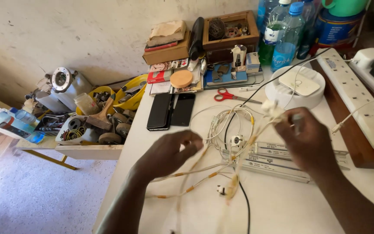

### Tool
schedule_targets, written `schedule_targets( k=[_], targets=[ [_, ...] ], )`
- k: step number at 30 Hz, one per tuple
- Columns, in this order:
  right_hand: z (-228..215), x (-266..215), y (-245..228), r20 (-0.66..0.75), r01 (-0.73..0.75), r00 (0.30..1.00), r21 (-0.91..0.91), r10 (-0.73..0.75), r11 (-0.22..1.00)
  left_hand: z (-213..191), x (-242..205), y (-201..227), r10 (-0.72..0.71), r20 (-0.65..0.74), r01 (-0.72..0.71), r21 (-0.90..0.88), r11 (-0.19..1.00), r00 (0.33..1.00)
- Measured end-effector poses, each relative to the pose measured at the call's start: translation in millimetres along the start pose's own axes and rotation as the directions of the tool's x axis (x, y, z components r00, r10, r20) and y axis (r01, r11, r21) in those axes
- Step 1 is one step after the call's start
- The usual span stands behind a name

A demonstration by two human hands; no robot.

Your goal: The person is wiring electrical ballasts and components on a workbench, using a screwdriver to secure connections.

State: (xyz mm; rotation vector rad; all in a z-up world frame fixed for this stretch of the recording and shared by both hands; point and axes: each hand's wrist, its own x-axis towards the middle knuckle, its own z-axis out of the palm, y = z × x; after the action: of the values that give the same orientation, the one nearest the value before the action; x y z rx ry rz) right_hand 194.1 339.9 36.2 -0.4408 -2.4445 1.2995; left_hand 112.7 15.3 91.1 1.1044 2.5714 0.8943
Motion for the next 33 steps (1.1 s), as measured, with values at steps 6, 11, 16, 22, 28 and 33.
schedule_targets(
  k=[6, 11, 16, 22, 28, 33],
  targets=[
    [-10, 19, 20, -0.225, -0.039, 0.974, -0.011, 0.035, 0.999, 25, -61, -5, -0.297, 0.144, 0.279, 0.128, 0.952, 0.944],
    [-9, 31, 29, -0.229, -0.071, 0.971, 0.001, 0.07, 0.997, 24, -85, -6, -0.467, 0.191, 0.431, 0.204, 0.879, 0.863],
    [-18, 28, -6, -0.151, -0.233, 0.965, -0.111, 0.215, 0.966, 30, -94, -36, -0.461, 0.248, 0.408, 0.238, 0.881, 0.852],
    [-7, 59, 59, -0.009, -0.213, 0.976, -0.277, 0.219, 0.937, 26, -88, -16, -0.574, 0.064, 0.567, -0.274, 0.776, 0.816],
    [-7, 60, 55, -0.079, -0.021, 0.996, 0.094, 0.029, 0.995, 38, -55, -1, -0.529, 0.035, 0.375, -0.744, 0.552, 0.848],
    [-19, 56, 39, 0.204, -0.275, 0.956, 0.375, 0.211, 0.885, 49, 0, 27, -0.463, -0.133, 0.063, -0.922, 0.383, 0.876]
  ],
)
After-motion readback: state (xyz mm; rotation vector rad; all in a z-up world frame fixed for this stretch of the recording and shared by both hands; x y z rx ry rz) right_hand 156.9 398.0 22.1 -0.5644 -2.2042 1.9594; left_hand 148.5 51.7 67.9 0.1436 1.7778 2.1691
